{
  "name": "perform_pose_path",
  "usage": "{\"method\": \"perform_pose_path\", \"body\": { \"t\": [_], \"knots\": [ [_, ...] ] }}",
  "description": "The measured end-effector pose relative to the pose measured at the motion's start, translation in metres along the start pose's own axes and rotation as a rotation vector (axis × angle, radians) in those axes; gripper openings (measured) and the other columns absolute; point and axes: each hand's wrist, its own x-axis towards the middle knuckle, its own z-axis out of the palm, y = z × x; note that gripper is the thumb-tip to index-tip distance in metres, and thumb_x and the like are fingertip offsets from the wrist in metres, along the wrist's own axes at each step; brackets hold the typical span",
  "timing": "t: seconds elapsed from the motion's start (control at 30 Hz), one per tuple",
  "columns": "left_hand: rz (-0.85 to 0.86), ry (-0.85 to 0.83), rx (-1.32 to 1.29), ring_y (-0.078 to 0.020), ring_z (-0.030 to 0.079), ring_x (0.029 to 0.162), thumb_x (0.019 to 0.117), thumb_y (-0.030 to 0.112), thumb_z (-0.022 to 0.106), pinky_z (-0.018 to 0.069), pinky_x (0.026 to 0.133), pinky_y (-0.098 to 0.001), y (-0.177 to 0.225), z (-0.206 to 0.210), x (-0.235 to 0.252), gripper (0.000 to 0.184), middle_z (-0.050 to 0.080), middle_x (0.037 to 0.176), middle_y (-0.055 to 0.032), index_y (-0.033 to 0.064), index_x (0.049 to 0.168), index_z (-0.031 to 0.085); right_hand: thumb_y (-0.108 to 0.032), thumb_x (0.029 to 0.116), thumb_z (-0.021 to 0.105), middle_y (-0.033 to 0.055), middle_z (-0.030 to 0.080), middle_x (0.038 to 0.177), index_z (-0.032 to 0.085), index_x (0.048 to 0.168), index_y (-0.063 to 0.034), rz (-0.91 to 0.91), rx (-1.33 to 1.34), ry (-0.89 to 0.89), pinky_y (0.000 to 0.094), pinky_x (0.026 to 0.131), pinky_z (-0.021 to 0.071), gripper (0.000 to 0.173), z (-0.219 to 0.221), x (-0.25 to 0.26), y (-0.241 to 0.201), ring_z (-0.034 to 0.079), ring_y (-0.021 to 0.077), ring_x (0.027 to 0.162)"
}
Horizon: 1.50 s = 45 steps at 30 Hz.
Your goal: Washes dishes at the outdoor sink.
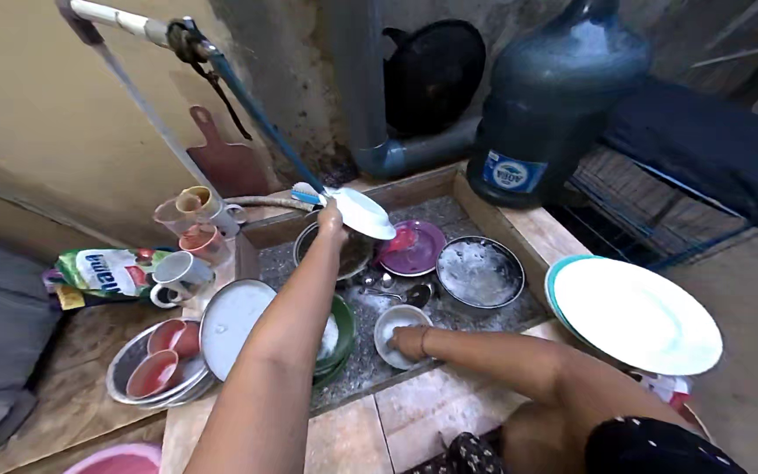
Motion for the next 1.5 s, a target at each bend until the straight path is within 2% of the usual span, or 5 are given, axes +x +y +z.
{"method": "perform_pose_path", "body": {
  "t": [0.5,0.8,1.07,1.27,1.5],
  "knots": [
    [0.112,-0.316,0.133,-0.0207,0.067,0.106,0.1150,0.023,0.023,0.0561,0.095,-0.0385,-0.077,-0.017,-0.180,0.047,0.065,0.120,-0.0224,-0.0100,0.138,0.048,-0.036,0.1032,0.055,0.0174,0.050,0.154,0.064,0.140,-0.0104,-0.009,0.546,1.172,0.0581,0.122,0.0287,0.046,-0.111,-0.065,0.001,0.040,0.0370,0.147],
    [0.066,-0.335,-0.020,-0.0238,0.068,0.109,0.1148,0.035,0.020,0.0564,0.097,-0.0423,-0.065,-0.045,-0.187,0.056,0.066,0.122,-0.0215,-0.0062,0.140,0.047,-0.027,0.1104,0.037,0.0294,0.037,0.159,0.039,0.153,0.0079,0.031,0.790,1.215,0.0484,0.127,0.0246,0.055,-0.061,-0.057,-0.020,0.033,0.0376,0.152],
    [-0.104,-0.351,-0.002,-0.0246,0.067,0.106,0.1148,0.036,0.021,0.0563,0.094,-0.0433,-0.058,-0.045,-0.187,0.054,0.067,0.120,-0.0194,-0.0029,0.139,0.050,-0.029,0.1036,0.054,0.0207,0.067,0.132,0.072,0.122,0.0020,-0.041,0.514,1.194,0.0491,0.119,0.0367,0.040,-0.106,-0.058,-0.035,0.057,0.0338,0.133],
    [-0.112,-0.181,-0.494,-0.0275,0.066,0.110,0.1098,0.056,0.017,0.0568,0.092,-0.0494,-0.056,-0.054,-0.178,0.066,0.065,0.124,-0.0175,0.0061,0.143,0.045,-0.019,0.1010,0.052,0.0258,0.040,0.160,0.054,0.148,-0.0049,-0.054,0.195,1.157,0.0686,0.119,0.0245,0.049,-0.038,-0.066,-0.041,0.034,0.0469,0.149],
    [-0.118,-0.425,-0.445,-0.0306,0.069,0.110,0.1126,0.044,0.025,0.0586,0.094,-0.0498,-0.052,-0.101,-0.170,0.054,0.069,0.121,-0.0193,0.0047,0.142,0.048,-0.035,0.1062,0.057,0.0162,0.068,0.119,0.055,0.137,-0.0018,0.136,1.503,1.106,0.0423,0.090,0.0576,0.045,-0.095,-0.087,0.028,0.068,0.0230,0.105]
  ]
}}
